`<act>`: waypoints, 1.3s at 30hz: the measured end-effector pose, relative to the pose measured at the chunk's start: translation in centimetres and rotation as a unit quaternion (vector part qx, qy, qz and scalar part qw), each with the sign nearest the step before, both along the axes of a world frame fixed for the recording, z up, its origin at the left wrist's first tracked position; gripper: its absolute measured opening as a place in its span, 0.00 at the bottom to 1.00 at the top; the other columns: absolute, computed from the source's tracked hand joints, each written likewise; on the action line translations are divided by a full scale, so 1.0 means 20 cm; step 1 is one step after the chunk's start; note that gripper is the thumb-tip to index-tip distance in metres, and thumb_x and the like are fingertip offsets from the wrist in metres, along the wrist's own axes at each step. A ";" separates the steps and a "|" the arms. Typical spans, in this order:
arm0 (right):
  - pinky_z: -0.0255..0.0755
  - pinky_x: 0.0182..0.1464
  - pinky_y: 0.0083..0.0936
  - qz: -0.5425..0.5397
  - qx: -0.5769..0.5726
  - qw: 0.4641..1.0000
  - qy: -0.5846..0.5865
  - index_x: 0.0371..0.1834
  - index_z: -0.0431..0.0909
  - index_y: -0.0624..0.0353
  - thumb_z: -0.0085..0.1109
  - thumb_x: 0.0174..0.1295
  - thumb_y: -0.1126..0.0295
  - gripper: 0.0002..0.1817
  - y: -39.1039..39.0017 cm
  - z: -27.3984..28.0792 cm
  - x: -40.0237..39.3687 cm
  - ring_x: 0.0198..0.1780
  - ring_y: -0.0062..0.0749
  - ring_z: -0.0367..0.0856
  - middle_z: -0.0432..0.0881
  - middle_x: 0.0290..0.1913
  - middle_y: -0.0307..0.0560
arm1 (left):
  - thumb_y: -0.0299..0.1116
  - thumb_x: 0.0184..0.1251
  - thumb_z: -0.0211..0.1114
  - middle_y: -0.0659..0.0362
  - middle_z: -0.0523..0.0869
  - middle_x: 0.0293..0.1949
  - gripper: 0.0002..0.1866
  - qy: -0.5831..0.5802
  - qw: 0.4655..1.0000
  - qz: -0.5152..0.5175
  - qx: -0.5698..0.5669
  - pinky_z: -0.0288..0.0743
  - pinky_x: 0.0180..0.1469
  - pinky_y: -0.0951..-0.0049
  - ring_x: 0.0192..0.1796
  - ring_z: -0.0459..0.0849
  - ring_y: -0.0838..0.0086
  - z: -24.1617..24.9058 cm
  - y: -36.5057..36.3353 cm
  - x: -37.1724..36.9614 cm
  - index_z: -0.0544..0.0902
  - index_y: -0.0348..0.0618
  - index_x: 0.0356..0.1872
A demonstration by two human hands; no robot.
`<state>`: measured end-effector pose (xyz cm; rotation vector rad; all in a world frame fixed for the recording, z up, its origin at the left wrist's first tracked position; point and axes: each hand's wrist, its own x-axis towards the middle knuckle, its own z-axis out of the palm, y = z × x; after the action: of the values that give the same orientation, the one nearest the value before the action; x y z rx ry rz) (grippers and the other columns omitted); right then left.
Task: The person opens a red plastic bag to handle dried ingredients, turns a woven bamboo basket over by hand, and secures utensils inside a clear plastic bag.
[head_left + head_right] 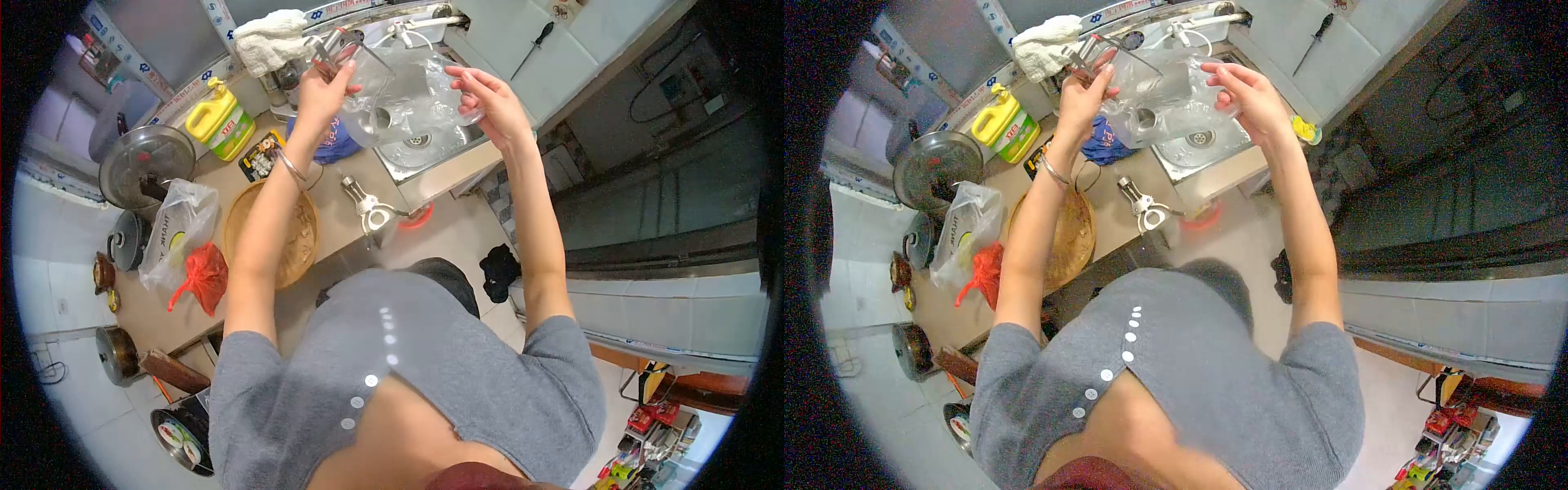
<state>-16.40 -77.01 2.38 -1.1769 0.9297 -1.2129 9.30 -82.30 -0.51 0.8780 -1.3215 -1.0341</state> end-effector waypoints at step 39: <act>0.68 0.30 0.29 -0.003 -0.348 0.764 0.544 0.48 0.78 0.55 0.72 0.48 0.63 0.23 -0.14 0.12 0.27 0.25 0.35 0.74 0.75 0.22 0.46 | 0.31 0.65 0.64 0.61 0.80 0.43 0.27 0.146 0.947 -0.241 0.153 0.74 0.42 0.79 0.41 0.77 0.84 0.28 0.17 0.23 0.69 0.48 0.65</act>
<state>-11.09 -79.74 4.76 -2.6316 1.3286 -0.7985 13.83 -78.92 5.05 0.5995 -1.1618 -1.7179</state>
